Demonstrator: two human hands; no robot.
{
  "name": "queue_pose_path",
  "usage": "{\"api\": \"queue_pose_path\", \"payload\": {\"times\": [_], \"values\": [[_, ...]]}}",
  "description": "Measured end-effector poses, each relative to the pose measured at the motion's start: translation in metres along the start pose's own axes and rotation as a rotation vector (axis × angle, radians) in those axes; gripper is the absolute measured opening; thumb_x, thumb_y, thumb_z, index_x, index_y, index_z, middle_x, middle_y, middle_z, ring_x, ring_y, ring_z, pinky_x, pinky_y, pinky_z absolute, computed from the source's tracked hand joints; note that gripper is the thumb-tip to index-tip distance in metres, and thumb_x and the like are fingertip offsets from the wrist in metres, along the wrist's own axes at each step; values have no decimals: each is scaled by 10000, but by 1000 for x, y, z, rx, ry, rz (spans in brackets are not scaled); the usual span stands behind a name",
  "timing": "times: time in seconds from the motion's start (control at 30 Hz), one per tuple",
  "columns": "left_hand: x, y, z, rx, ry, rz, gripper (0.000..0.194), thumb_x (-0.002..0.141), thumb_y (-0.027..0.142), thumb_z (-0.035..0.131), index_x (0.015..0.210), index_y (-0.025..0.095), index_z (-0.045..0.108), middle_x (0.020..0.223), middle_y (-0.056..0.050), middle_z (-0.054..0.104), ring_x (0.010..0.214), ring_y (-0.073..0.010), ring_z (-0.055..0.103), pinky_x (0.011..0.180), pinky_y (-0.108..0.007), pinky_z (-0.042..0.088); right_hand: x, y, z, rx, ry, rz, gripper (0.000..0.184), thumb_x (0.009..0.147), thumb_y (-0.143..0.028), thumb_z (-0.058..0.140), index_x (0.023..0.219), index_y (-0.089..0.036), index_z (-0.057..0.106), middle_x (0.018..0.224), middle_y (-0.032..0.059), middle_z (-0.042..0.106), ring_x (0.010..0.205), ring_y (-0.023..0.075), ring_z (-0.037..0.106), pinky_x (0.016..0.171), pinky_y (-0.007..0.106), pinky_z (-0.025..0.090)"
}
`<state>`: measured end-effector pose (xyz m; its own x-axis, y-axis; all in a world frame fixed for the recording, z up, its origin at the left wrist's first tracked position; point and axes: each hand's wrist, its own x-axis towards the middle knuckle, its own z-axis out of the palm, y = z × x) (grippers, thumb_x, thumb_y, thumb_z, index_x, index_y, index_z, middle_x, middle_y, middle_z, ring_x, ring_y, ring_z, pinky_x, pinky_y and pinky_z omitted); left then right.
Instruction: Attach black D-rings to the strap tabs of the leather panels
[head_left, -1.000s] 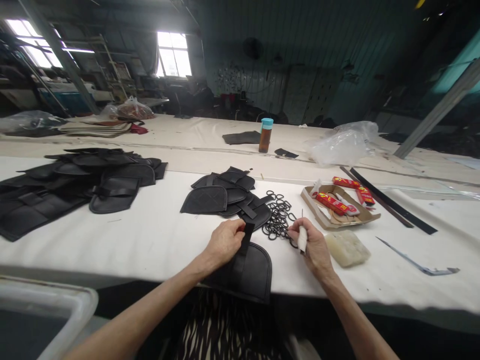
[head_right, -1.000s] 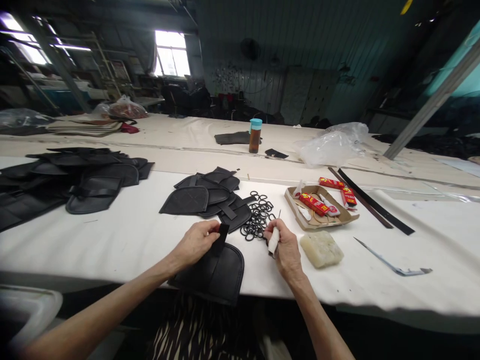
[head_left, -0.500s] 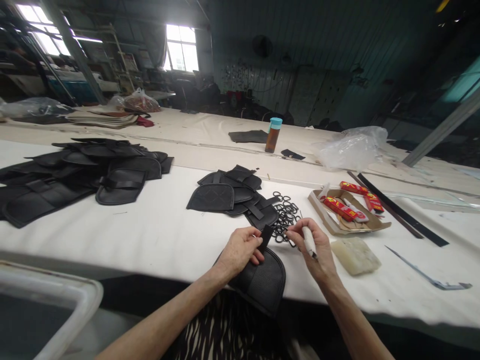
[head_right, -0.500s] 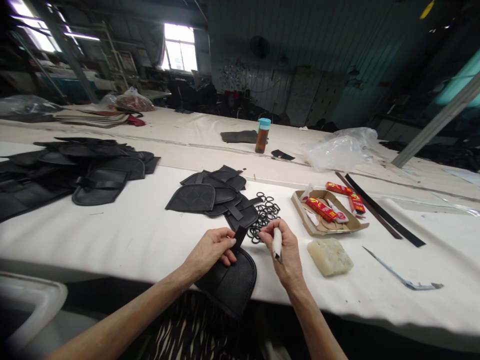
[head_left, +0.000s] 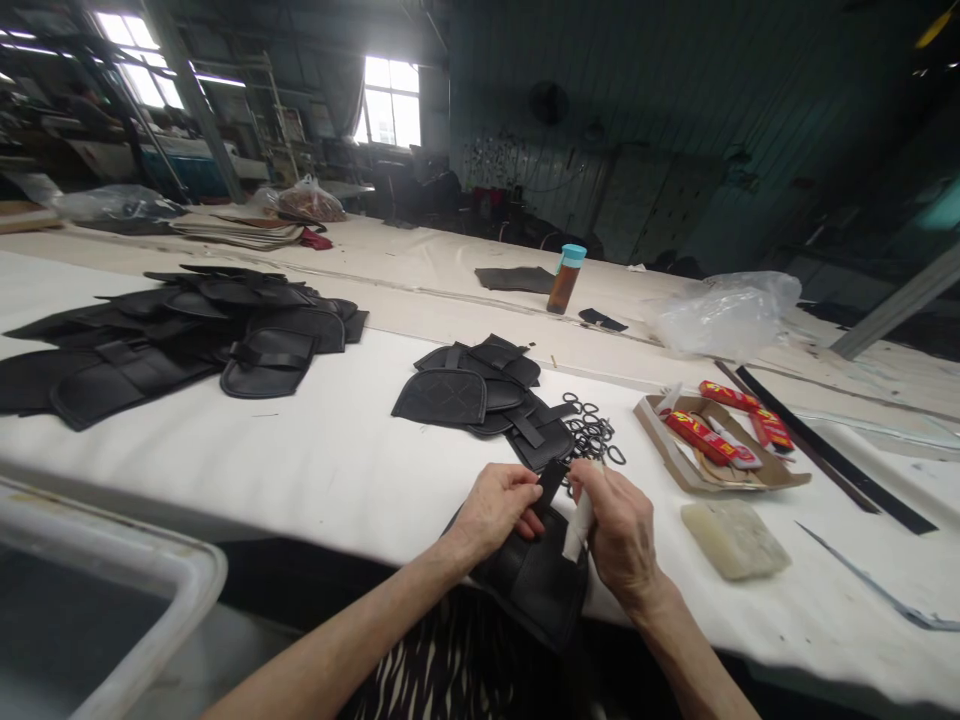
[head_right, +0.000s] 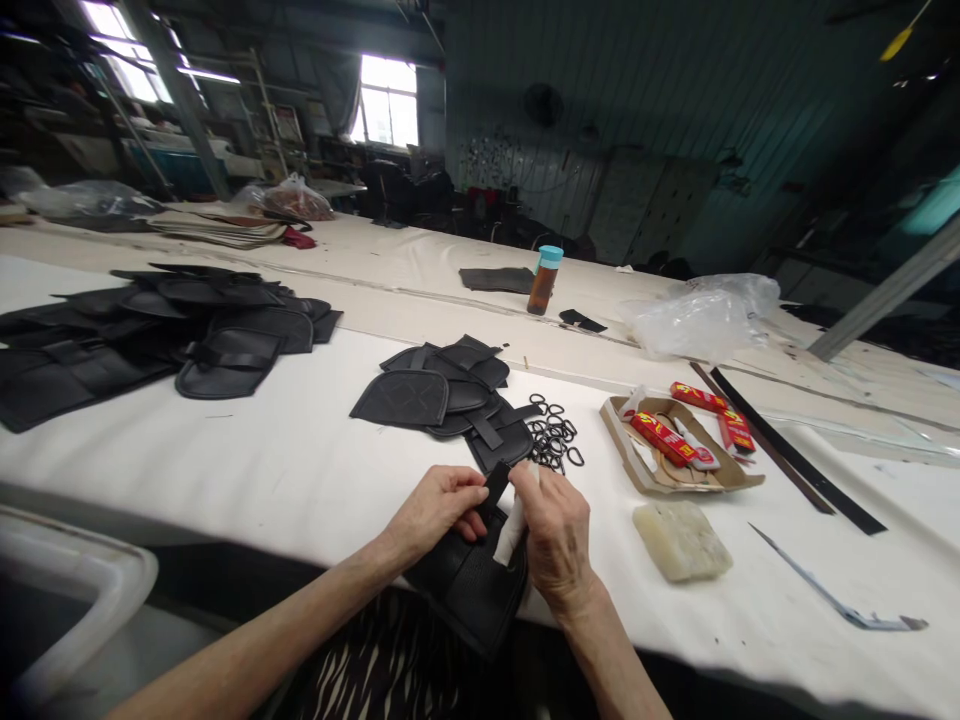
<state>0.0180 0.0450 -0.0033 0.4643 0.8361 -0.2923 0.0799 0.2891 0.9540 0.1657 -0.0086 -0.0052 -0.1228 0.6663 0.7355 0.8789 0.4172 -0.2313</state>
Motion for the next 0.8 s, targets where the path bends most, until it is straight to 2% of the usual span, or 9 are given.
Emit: {"api": "queue_pose_path", "payload": {"times": [0.17,0.33,0.57,0.8], "values": [[0,0,0,-12,-13,15,64,706,140,500,722,140,562,424,38,545,386,-125,571,394,-194,426,8,-2,-1,-61,-24,-137,214,901,-126,414,826,-172,608,756,74,645,731,184,569,687,297,409],[-5,1,-1,-38,3,38,69,705,164,510,735,140,567,414,31,551,402,-128,575,416,-197,432,9,-7,-2,-66,-72,-179,231,889,-86,405,819,-182,604,757,68,650,759,184,584,698,297,421],[-7,-1,-1,-97,48,89,312,693,139,517,1002,112,555,486,39,587,474,-136,606,508,-233,489,-5,-16,7,46,-51,-29,224,883,-92,405,782,-178,585,734,56,632,678,169,564,624,282,429],[-9,0,2,-82,121,91,173,720,168,525,878,114,572,472,20,583,452,-129,587,470,-216,469,-13,-24,10,86,6,223,118,867,-142,449,843,-192,553,745,30,606,671,158,572,610,271,439]]}}
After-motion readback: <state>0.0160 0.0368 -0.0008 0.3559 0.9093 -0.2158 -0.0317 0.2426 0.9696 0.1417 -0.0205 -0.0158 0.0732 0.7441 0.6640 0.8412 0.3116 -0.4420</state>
